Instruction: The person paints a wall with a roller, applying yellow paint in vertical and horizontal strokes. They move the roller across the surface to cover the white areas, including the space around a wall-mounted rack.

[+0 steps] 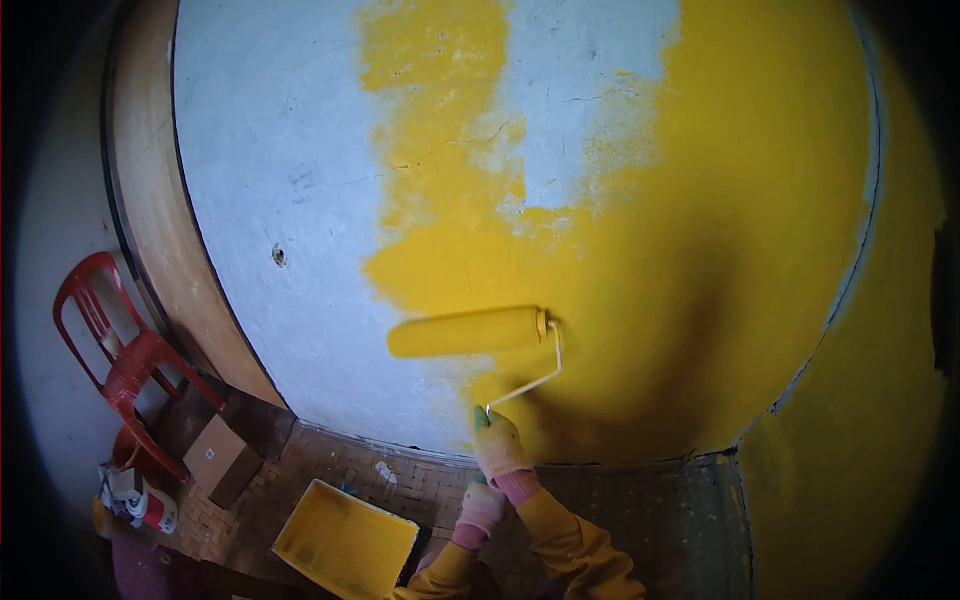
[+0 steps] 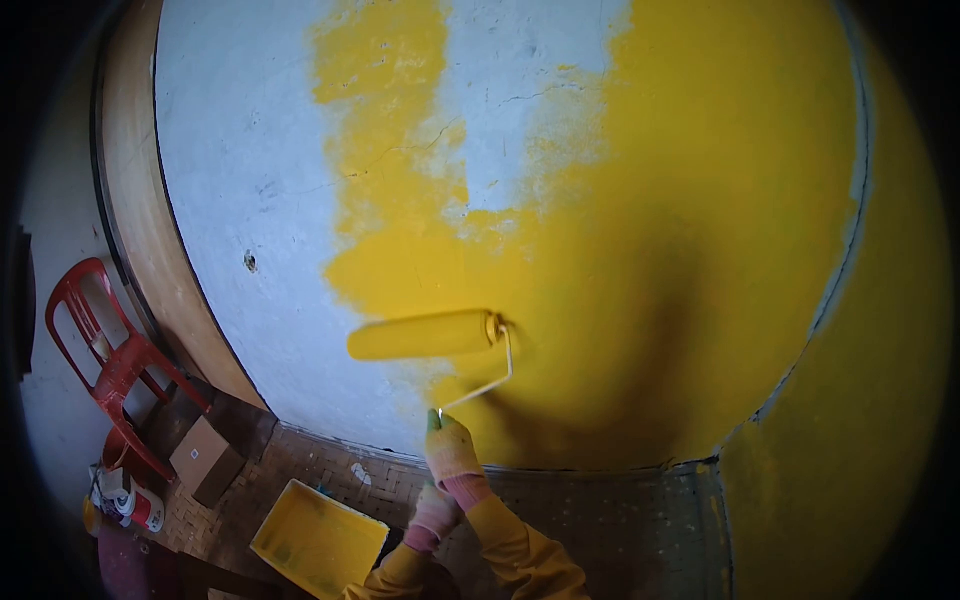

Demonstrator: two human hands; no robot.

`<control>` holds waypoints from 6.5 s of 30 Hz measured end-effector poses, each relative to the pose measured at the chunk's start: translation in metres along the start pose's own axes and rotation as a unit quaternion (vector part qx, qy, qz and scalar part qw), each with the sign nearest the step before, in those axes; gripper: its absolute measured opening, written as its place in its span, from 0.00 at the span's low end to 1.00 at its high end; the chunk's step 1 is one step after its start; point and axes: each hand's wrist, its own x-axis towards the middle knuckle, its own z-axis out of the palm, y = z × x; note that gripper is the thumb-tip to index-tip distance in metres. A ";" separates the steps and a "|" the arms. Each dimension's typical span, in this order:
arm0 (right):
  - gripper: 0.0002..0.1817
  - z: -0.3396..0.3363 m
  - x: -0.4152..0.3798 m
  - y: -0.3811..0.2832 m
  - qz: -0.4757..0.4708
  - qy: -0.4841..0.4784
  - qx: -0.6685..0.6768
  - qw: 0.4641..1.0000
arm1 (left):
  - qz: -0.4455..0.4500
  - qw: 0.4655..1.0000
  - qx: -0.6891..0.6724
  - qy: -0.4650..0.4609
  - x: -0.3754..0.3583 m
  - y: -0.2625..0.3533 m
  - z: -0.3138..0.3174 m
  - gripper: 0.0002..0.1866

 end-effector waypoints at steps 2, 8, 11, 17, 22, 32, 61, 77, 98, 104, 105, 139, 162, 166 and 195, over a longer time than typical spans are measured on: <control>0.19 -0.003 -0.007 0.007 0.011 -0.007 -0.004 1.000 | 0.011 1.000 0.023 0.016 0.001 -0.013 0.019 0.15; 0.19 -0.005 0.011 0.007 -0.044 -0.043 -0.045 0.997 | -0.108 0.991 -0.076 -0.026 -0.002 0.016 0.005 0.18; 0.20 -0.009 -0.001 0.009 0.001 -0.060 -0.015 0.998 | -0.048 0.997 -0.050 -0.042 -0.010 0.012 -0.001 0.17; 0.20 -0.011 0.009 -0.019 0.036 -0.040 0.032 0.998 | 0.079 0.996 -0.034 0.009 0.014 -0.015 0.000 0.14; 0.19 0.002 0.009 -0.020 -0.065 0.007 0.013 0.998 | 0.014 0.990 -0.113 0.083 0.008 0.004 -0.023 0.13; 0.24 -0.004 -0.037 0.074 0.193 0.031 0.316 0.929 | 0.027 0.997 -0.069 -0.036 -0.037 0.000 0.020 0.14; 0.28 0.024 -0.119 0.226 0.415 -0.061 0.220 0.881 | -0.109 0.978 0.056 -0.167 -0.048 -0.111 0.182 0.19; 0.24 0.045 -0.134 0.283 0.391 -0.051 0.237 0.888 | -0.114 0.969 -0.035 -0.219 -0.019 -0.118 0.184 0.24; 0.23 -0.160 0.077 -0.107 0.129 -0.052 0.494 0.858 | 0.196 0.934 -0.263 -0.144 0.024 0.146 -0.061 0.17; 0.21 -0.184 0.082 -0.137 0.109 -0.019 0.411 0.905 | 0.132 0.692 -0.651 -0.282 0.004 0.164 -0.068 0.17; 0.21 -0.186 0.068 -0.135 0.112 -0.003 0.411 0.905 | 0.102 0.696 -0.654 -0.278 -0.001 0.168 -0.069 0.15; 0.21 -0.228 0.047 -0.116 -0.233 0.144 -0.087 0.958 | 0.137 0.959 -0.229 -0.099 0.003 0.207 -0.069 0.25; 0.22 -0.199 -0.009 -0.084 0.061 0.013 0.243 0.968 | 0.324 0.943 -0.008 -0.075 0.016 0.296 -0.132 0.21; 0.21 -0.182 0.016 -0.075 0.036 0.042 0.256 0.965 | 0.195 0.972 -0.075 -0.106 0.018 0.278 -0.119 0.20; 0.15 -0.148 -0.018 -0.018 -0.037 0.198 0.145 0.969 | 0.176 0.973 0.012 -0.150 -0.001 0.234 -0.080 0.27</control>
